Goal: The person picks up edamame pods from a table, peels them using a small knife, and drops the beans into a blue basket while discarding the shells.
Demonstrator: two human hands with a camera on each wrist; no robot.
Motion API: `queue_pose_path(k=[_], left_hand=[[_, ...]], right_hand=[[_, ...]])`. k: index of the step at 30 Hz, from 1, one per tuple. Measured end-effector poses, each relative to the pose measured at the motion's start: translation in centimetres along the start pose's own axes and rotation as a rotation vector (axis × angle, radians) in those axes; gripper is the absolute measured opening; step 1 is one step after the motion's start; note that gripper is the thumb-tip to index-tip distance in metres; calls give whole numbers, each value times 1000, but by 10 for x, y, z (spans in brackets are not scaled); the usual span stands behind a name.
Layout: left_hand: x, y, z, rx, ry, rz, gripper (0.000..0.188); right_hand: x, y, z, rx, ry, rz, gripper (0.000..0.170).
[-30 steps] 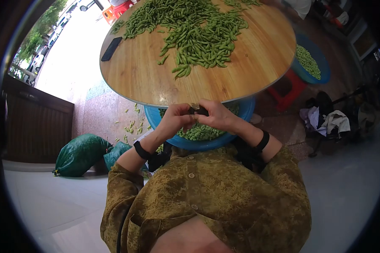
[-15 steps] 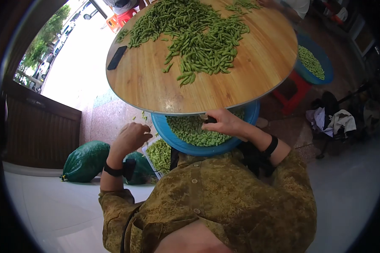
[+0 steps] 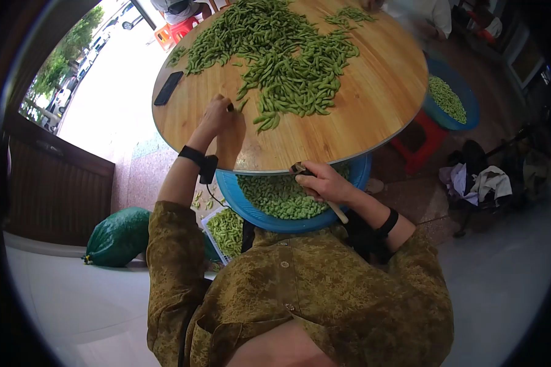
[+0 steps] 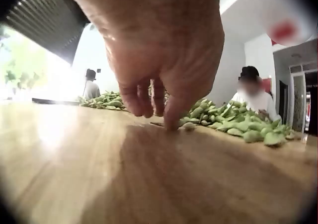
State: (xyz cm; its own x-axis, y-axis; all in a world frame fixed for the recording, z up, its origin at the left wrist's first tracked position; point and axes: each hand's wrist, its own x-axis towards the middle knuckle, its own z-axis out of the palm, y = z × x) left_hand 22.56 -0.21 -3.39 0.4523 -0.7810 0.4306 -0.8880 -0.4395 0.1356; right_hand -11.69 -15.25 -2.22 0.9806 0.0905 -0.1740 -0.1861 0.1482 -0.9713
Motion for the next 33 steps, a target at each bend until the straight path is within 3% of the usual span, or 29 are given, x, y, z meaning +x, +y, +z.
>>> queue_pose_path(k=[2,3,5,7,10,15,24,29,33], left_hand=[[-9,17,-9,-98,-210,-202,16],[-17,30,-14,-92,-215,-190,16],[-39,67,-28,-922,-159,-371,14],[-55,120,-63,-1153,-237,-548,13],[-76,158,-74,-1384,-301,-586,9],[-81,172,-66,-1439,-341,-613,9],[-92,174,-55,-1484,-265,-598,8],[-102,181,-48,-1426,-128,-509,12],[-101,181,-48,-1530,-137,-516,11]], right_hand=[[2,0,0,36,-3,-19,28],[4,-3,2,66,18,-25,31],[5,-8,7,107,50,-30,34],[9,-15,13,254,118,-116,26],[13,-16,19,330,102,-156,29],[12,-8,16,353,-19,-127,37],[14,-8,22,439,-33,-152,44],[10,-13,26,346,54,-163,43],[10,-13,25,355,63,-193,37]])
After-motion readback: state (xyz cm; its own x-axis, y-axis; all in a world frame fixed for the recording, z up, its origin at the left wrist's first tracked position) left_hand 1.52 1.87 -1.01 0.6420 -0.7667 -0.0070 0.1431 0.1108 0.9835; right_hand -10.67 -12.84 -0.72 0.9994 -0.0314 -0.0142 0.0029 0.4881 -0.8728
